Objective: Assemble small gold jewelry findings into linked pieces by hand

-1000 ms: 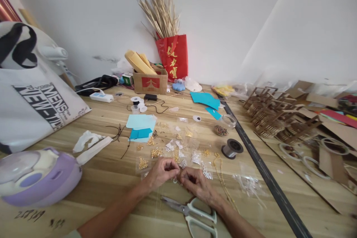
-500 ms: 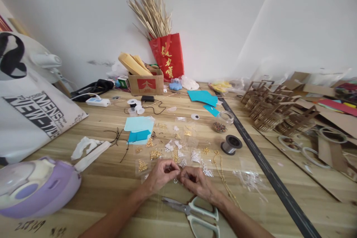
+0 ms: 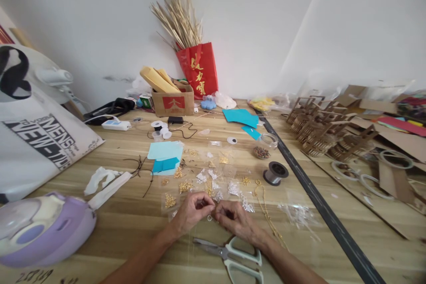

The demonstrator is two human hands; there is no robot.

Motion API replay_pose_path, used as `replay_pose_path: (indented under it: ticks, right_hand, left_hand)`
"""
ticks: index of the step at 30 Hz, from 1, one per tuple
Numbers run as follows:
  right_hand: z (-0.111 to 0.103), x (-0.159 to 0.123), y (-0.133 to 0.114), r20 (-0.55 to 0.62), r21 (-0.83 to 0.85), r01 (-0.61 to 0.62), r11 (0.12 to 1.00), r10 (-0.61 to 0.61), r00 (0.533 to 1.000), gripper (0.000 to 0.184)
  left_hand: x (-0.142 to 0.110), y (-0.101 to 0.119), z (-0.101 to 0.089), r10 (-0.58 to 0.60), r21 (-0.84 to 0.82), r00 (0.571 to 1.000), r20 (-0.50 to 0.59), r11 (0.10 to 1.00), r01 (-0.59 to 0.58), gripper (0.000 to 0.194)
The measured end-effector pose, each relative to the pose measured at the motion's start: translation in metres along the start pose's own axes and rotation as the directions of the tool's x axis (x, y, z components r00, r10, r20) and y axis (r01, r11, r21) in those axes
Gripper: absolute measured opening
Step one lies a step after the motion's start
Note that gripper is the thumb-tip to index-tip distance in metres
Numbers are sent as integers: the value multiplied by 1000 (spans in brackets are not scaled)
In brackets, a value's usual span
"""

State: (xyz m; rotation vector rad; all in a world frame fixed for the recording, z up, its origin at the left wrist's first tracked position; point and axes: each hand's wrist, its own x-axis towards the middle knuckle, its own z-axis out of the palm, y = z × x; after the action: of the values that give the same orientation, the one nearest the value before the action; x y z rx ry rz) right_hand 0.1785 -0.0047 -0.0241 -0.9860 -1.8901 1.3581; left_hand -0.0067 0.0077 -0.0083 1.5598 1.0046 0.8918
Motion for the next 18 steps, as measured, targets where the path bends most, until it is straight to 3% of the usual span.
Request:
replay_pose_path:
  ticks: [18]
  right_hand:
    - [0, 0, 1, -6, 8, 12, 1000, -12, 1000, 18]
  left_hand:
    - [-1, 9, 0, 19, 45, 999, -31, 999, -18, 12]
